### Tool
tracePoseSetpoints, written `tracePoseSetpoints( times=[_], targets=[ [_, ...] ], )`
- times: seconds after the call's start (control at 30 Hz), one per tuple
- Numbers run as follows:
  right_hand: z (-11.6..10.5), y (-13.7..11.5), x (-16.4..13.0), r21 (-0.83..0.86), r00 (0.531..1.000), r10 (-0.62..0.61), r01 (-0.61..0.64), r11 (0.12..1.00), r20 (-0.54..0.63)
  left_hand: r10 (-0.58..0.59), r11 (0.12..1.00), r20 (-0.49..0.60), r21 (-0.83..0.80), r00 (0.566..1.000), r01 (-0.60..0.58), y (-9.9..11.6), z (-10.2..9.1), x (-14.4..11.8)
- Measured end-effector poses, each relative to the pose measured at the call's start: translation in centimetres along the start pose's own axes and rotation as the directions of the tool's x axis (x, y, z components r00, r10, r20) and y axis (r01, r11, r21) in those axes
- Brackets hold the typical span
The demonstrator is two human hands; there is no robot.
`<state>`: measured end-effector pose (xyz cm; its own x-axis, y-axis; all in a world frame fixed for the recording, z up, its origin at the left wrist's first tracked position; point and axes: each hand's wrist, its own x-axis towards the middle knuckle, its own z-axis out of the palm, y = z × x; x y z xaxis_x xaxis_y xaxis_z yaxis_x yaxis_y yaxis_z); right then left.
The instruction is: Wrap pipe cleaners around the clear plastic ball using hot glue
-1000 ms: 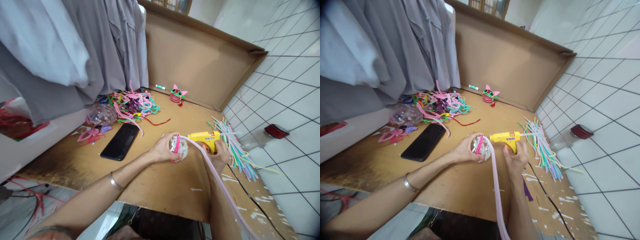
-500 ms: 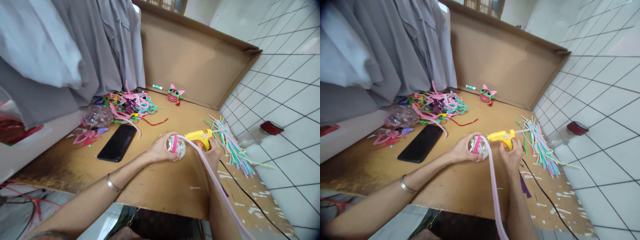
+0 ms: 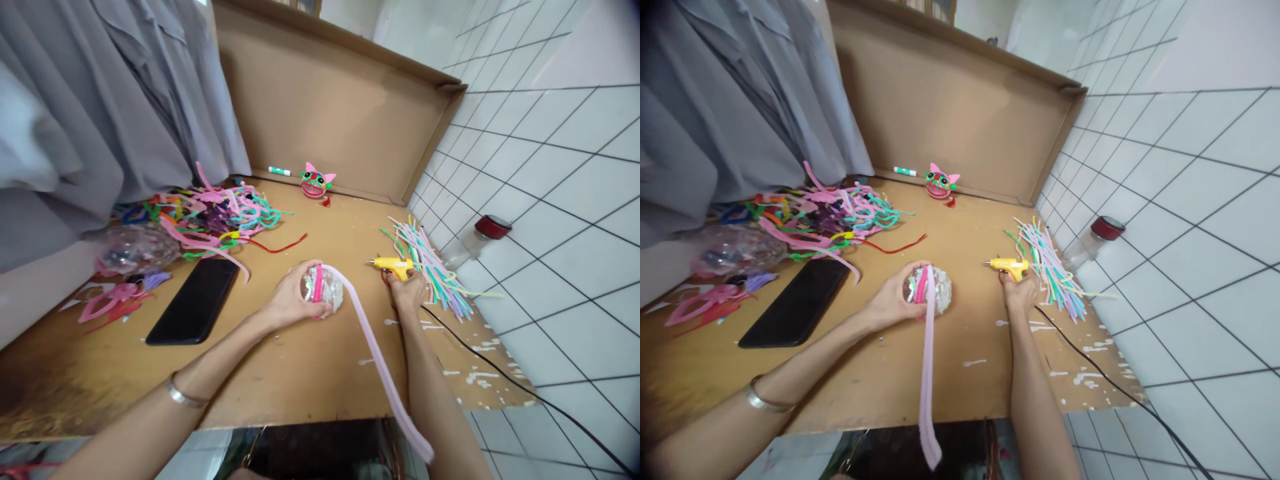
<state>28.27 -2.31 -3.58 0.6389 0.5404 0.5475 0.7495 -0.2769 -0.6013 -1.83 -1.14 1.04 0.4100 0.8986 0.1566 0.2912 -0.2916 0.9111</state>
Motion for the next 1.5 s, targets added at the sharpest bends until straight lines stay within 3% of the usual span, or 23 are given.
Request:
tracePoseSetpoints(
  times=[0.1, 0.23, 0.33, 0.43, 0.57, 0.67, 0.77, 0.83, 1.07, 1.2, 1.5],
  targets=[
    [0.4, 0.1, -0.1, -0.026, 0.995, 0.099, -0.099, 0.995, -0.022, -0.002, 1.0, -0.019, 0.003, 1.0, 0.002, 0.1, 0.0, -0.1],
    [0.2, -0.5, -0.2, -0.028, 0.994, 0.11, -0.11, 0.994, -0.002, -0.008, 1.0, -0.034, 0.018, 0.999, 0.009, 0.2, 0.0, -0.1],
    [-0.6, -1.4, -0.4, -0.061, 0.999, 0.029, -0.03, 0.998, -0.023, -0.01, 1.0, -0.032, 0.016, 0.999, 0.01, 0.1, 0.2, -0.1],
    [-1.7, -3.1, -1.0, 0.008, 0.984, -0.171, 0.172, 0.985, -0.051, 0.016, 1.0, -0.035, 0.008, 0.999, -0.015, -0.3, 0.4, -0.1],
    [-3.0, -6.9, -3.2, 0.294, 0.916, -0.399, 0.395, 0.871, -0.049, 0.03, 0.999, -0.043, 0.016, 0.999, -0.029, -0.4, 0.6, 0.1],
    [-3.9, -10.4, -5.1, 0.385, 0.81, -0.587, 0.543, 0.746, -0.005, 0.021, 1.0, -0.044, 0.023, 0.999, -0.021, -0.3, 0.6, 0.1],
    [-4.5, -13.3, -6.1, 0.42, 0.721, -0.693, 0.619, 0.664, 0.031, 0.048, 0.998, -0.05, 0.037, 0.998, -0.046, -0.3, 0.7, 0.2],
    [-4.6, -14.3, -6.2, 0.447, 0.705, -0.708, 0.62, 0.644, 0.043, 0.068, 0.997, -0.053, 0.043, 0.996, -0.066, -0.3, 0.7, 0.2],
    [-4.4, -13.0, -6.9, 0.612, 0.778, -0.626, 0.469, 0.637, 0.055, 0.053, 0.997, -0.031, 0.058, 0.998, -0.051, -0.1, 0.5, 0.1],
    [-4.4, -12.1, -7.5, 0.643, 0.794, -0.598, 0.401, 0.652, 0.111, 0.049, 0.998, -0.03, 0.04, 0.998, -0.048, -0.2, 0.5, 0.1],
    [-4.5, -12.7, -8.1, 0.682, 0.799, -0.601, 0.448, 0.578, -0.016, 0.029, 0.999, -0.029, 0.04, 0.999, -0.028, 0.1, 0.5, -0.2]
  ],
)
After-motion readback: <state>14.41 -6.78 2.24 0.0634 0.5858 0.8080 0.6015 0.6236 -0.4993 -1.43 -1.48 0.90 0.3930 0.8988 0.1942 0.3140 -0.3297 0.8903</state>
